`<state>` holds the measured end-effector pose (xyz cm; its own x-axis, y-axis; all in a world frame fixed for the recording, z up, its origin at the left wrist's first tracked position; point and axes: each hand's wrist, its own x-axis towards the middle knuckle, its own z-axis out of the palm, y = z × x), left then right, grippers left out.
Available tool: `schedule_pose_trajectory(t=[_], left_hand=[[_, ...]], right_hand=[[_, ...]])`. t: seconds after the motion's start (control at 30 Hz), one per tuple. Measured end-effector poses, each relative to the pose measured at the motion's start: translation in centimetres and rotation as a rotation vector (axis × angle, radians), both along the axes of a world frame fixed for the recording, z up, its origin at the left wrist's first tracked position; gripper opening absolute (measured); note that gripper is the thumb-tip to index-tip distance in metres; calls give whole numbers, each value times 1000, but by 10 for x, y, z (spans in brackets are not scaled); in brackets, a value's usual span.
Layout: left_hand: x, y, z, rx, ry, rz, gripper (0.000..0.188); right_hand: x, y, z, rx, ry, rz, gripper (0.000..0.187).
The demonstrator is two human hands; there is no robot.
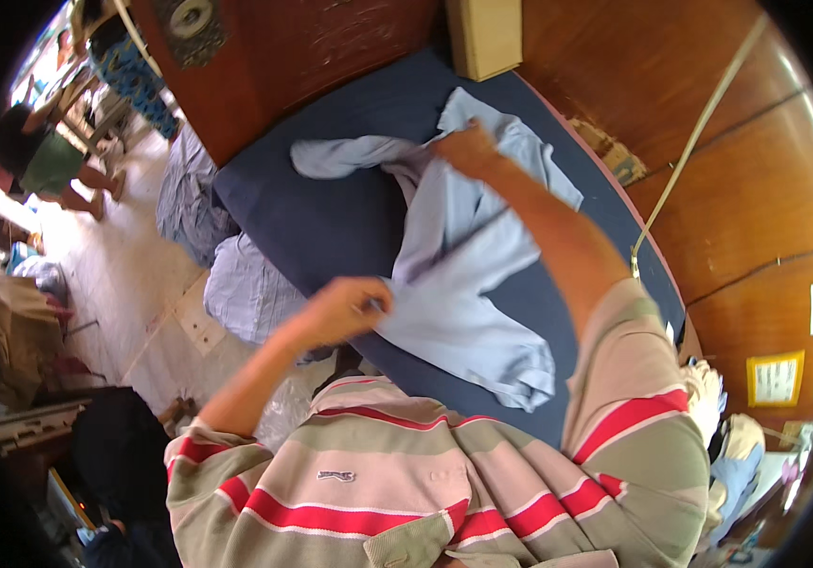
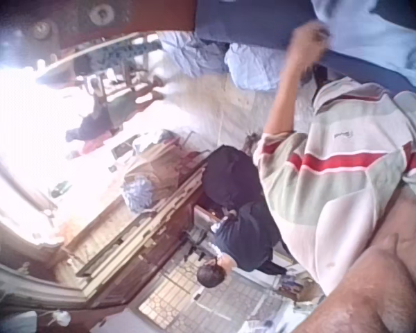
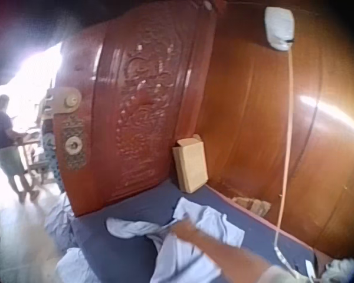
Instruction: The person irons a blue shirt using a steam iron, smoothing out the front panels and the sleeves on a work surface.
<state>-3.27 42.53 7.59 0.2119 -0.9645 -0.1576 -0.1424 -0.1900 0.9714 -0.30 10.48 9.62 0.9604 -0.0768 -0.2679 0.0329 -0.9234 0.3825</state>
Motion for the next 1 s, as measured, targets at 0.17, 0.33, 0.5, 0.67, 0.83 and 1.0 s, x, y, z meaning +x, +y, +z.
schedule_pose_trajectory(t=[0.17,0.33,0.5,0.67,0.83,1.0], left_hand=[[75,30,92,-92,-1008,386,18],[100,29,136,-636,-1729,1024,18],[96,13,121,-358,-1689,1007,21],[99,-14,126,-606,-1527,1070,23],[133,37,149,-748,-1330,1397,26],[138,86,219,-1011,-1519,1416,31]], right_hand=[[-124,-81,189,-238,-640,-283,29],[-295,-32,311,-374,-1267,-33,15],[-344,-31,242,-458,-1034,-65,16],[-375,-41,190,-330,-1282,-174,16],[-375,12,202,-173,-1493,-218,15],[-493,18,211,-611,-1471,-745,34]])
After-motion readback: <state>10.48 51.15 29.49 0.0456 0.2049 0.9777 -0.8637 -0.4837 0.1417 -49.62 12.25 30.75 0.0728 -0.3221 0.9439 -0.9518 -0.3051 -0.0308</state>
